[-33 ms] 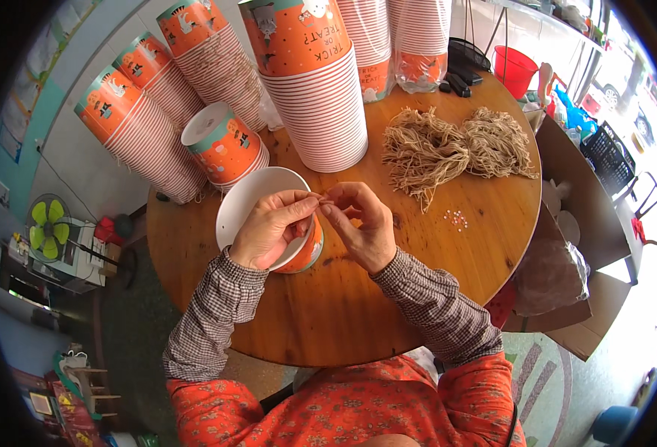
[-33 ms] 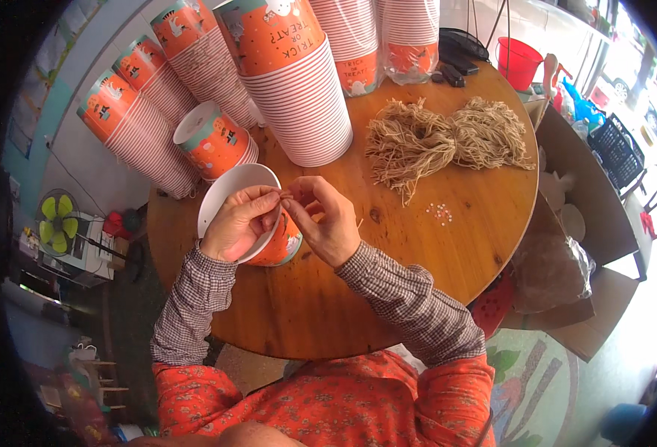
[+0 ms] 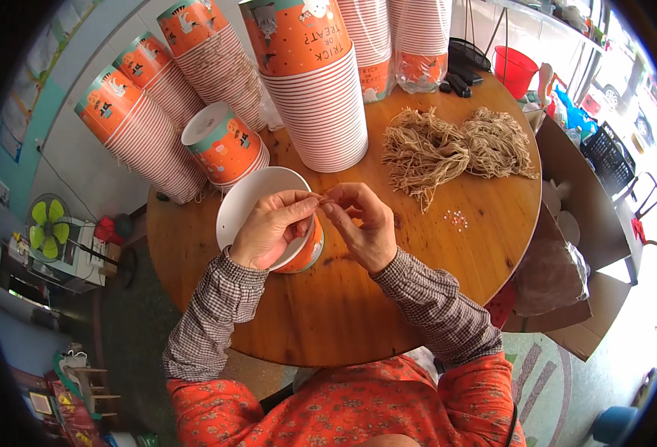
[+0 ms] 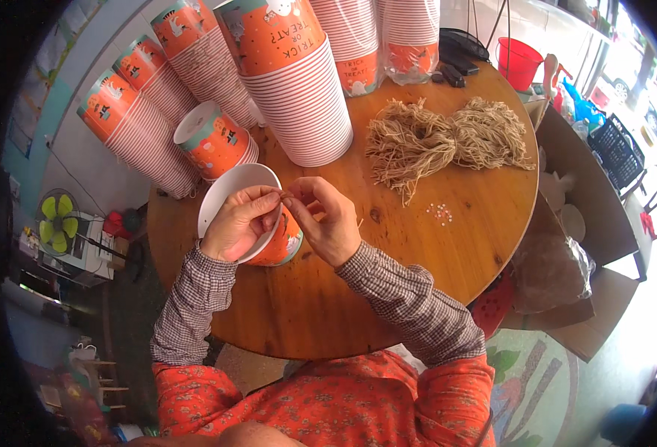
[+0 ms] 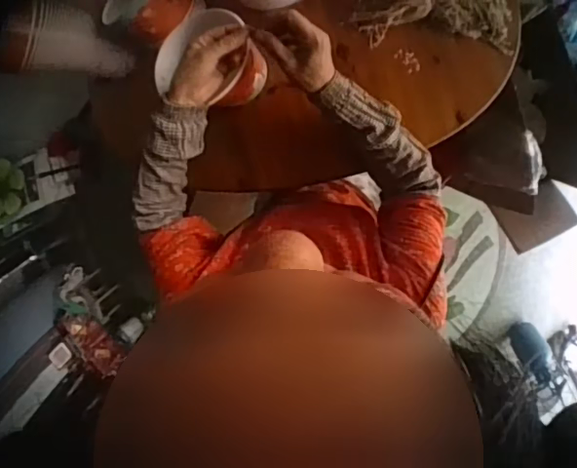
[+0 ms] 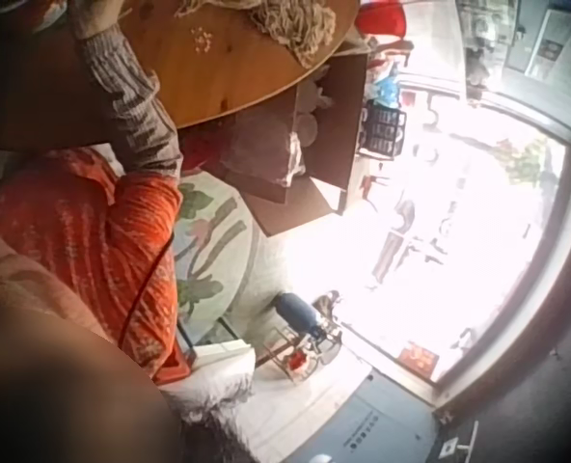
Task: Attaching string handles to paper cups to assemble packaging.
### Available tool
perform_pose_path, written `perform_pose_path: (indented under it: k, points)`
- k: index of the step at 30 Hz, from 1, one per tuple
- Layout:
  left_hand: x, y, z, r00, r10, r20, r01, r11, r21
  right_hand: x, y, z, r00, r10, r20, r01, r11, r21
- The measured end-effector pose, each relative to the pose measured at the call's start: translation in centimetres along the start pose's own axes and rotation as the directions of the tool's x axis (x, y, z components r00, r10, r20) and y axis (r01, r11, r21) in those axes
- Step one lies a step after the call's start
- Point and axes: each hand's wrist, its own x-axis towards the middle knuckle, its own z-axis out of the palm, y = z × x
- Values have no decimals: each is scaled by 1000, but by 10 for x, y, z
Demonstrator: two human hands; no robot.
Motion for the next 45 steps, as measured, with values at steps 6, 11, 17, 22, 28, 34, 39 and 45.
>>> perform_pose_path:
  k: [6, 11, 17, 22, 28, 34, 39, 45]
  points:
    - [-1, 3, 3, 1000, 27, 12, -28, 996, 86, -1, 5, -1, 976, 214, 29, -214, 944, 250]
    - [1, 2, 1, 999, 34, 20, -36, 991, 128, 0, 1, -2, 961, 276, 34, -272, 908, 320]
    - [1, 0, 1, 999, 46, -28, -42, 990, 131, 0, -3, -1, 948, 312, 65, -317, 903, 291]
    - [2, -1, 3, 995, 95, -13, -88, 957, 275, 0, -3, -2, 957, 291, -11, -277, 920, 279]
    - [-1, -3, 2, 989, 145, 12, -137, 899, 415, 1, -7, 4, 952, 296, -74, -261, 916, 305]
    - [0, -1, 15, 939, 329, 97, -311, 694, 649, 1, 0, -4, 986, 162, -31, -153, 971, 184]
    - [3, -11, 24, 868, 484, 108, -429, 623, 655, -1, -4, -7, 989, 147, -5, -145, 979, 143]
    - [-3, -6, 29, 712, 646, 276, -503, 196, 842, 10, -33, -20, 954, 250, 164, -299, 804, 514]
